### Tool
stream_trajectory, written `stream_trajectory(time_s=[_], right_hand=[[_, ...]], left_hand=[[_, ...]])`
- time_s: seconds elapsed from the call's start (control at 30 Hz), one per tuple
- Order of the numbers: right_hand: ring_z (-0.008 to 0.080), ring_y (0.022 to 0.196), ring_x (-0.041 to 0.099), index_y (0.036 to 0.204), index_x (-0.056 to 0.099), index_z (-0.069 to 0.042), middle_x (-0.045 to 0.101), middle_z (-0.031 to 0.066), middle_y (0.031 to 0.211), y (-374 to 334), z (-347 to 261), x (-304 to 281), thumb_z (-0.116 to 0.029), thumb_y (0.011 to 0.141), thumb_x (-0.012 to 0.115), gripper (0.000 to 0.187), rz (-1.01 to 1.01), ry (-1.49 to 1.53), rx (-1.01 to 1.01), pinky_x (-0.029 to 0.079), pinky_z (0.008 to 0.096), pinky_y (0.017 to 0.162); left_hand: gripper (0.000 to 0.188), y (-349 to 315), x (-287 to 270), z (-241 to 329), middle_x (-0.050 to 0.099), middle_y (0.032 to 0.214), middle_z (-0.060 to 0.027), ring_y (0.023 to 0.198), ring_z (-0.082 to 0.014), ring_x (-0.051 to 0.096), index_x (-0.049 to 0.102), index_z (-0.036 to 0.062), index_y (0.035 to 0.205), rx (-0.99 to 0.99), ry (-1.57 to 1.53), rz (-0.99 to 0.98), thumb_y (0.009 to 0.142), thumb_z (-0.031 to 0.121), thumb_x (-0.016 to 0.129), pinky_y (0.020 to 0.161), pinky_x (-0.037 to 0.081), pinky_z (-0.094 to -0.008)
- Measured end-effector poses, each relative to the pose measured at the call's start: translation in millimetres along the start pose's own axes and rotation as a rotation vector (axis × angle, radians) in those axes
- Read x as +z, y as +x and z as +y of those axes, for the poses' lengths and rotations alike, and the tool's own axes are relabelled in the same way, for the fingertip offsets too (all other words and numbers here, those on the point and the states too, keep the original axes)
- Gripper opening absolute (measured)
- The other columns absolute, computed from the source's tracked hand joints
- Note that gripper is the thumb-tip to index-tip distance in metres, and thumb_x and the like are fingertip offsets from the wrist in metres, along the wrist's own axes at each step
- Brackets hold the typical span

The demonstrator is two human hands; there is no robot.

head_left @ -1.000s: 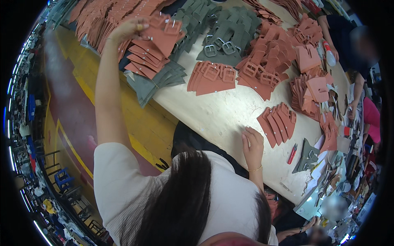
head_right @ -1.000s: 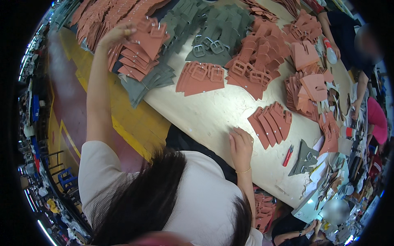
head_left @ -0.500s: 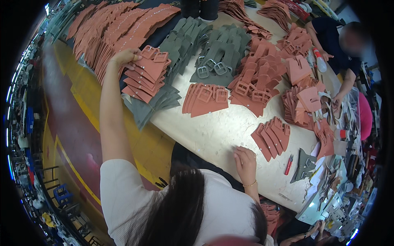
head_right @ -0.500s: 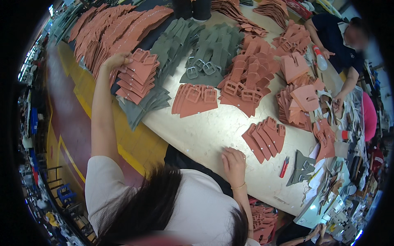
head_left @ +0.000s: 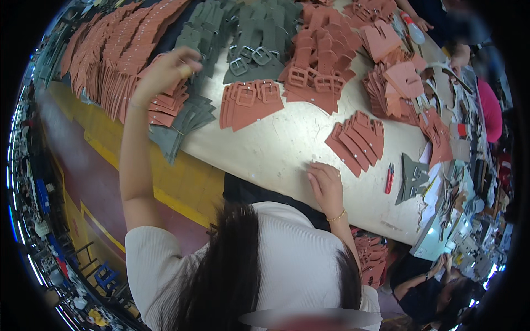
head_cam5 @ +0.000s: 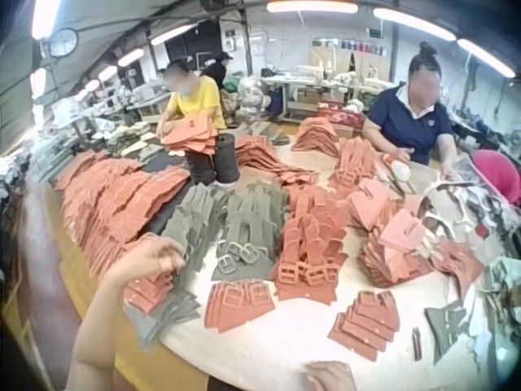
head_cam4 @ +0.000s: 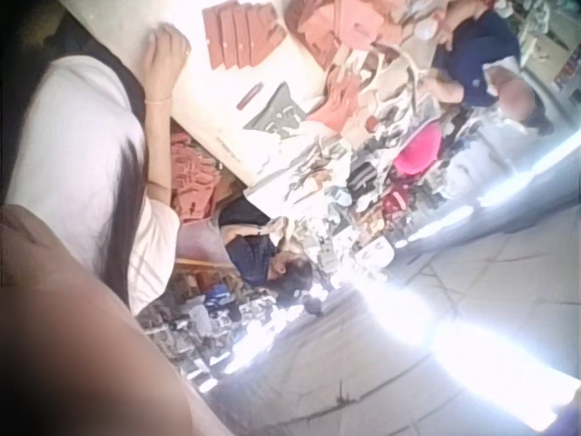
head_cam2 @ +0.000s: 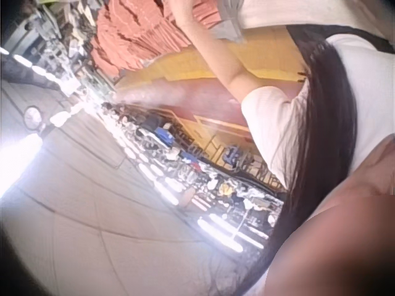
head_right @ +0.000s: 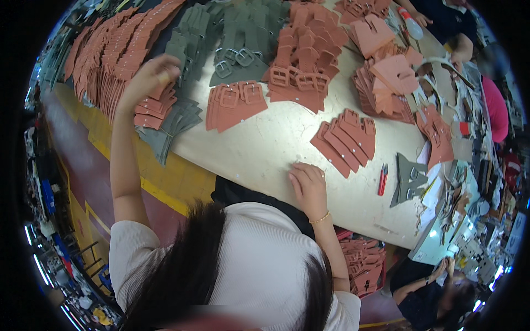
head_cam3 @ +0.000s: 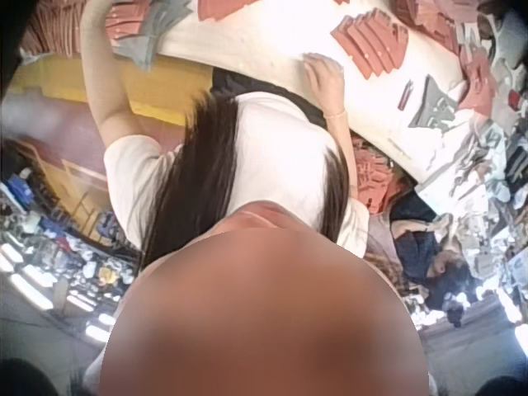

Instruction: The person uses a red utility knife to trim edges and remove excess material from reddish-brown leather pieces. They stack the trimmed pieces on the table and then walk through the factory aisle.

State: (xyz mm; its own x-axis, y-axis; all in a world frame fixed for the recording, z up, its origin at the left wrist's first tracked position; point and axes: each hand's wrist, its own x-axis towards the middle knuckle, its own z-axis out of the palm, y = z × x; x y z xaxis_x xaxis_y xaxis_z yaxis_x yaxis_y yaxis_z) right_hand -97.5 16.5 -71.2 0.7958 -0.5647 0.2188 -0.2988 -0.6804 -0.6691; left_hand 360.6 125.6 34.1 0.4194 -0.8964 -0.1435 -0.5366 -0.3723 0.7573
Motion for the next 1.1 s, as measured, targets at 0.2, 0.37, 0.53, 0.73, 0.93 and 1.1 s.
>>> stream_trajectory(time_s=[0.2,0.37,0.53,0.73,0.93,1.1], right_hand=[[0.0281,0.096,0.062,0.089,0.067,-0.003,0.066,0.0093,0.101,-8,4,-2,-0.008,0.081,0.069,0.010,0.015,0.001,-0.021,0.045,0.0388,0.086],[0.0265,0.097,0.061,0.087,0.067,-0.005,0.066,0.0073,0.101,-17,11,-7,-0.011,0.082,0.068,0.009,0.044,-0.019,0.038,0.044,0.0380,0.088],[0.0255,0.099,0.060,0.088,0.066,-0.006,0.065,0.0064,0.102,-20,17,-10,-0.013,0.082,0.068,0.010,0.094,-0.028,0.050,0.043,0.0379,0.089],[0.0264,0.096,0.059,0.089,0.067,-0.006,0.065,0.0068,0.100,-20,44,-33,-0.013,0.081,0.068,0.010,0.209,-0.130,0.114,0.045,0.0373,0.086],[0.0285,0.093,0.059,0.087,0.066,-0.007,0.063,0.0079,0.093,-25,79,-63,-0.014,0.082,0.067,0.009,0.355,-0.279,0.232,0.044,0.0387,0.083],[0.0285,0.098,0.057,0.089,0.065,-0.007,0.061,0.0083,0.099,-24,99,-70,-0.015,0.083,0.067,0.010,0.398,-0.419,0.341,0.043,0.0401,0.086]], left_hand=[[0.031,-9,113,-9,0.063,0.082,-0.0050,0.071,-0.0114,0.057,0.061,-0.0016,0.103,-0.222,-0.050,-0.159,0.085,0.023,0.069,0.066,0.047,-0.0265],[0.032,-17,160,-32,0.063,0.075,-0.0049,0.059,-0.0113,0.056,0.062,-0.0037,0.097,-0.409,-0.224,0.061,0.085,0.025,0.071,0.054,0.046,-0.0275],[0.037,-19,181,-40,0.066,0.078,-0.0094,0.062,-0.0174,0.061,0.063,-0.0039,0.097,-0.364,0.079,0.246,0.079,0.025,0.076,0.059,0.049,-0.0310],[0.033,-11,185,-42,0.065,0.072,-0.0096,0.063,-0.0198,0.062,0.063,-0.0030,0.090,-0.392,0.219,0.251,0.077,0.023,0.078,0.061,0.049,-0.0326],[0.018,-21,174,-1,0.055,0.069,0.0004,0.060,-0.0053,0.051,0.056,0.0036,0.087,-0.370,-0.197,0.074,0.087,0.016,0.069,0.046,0.035,-0.0218],[0.015,-25,179,56,0.060,0.085,-0.0044,0.061,-0.0073,0.056,0.051,0.0049,0.102,-0.070,-0.261,0.119,0.095,0.016,0.060,0.043,0.040,-0.0219]])
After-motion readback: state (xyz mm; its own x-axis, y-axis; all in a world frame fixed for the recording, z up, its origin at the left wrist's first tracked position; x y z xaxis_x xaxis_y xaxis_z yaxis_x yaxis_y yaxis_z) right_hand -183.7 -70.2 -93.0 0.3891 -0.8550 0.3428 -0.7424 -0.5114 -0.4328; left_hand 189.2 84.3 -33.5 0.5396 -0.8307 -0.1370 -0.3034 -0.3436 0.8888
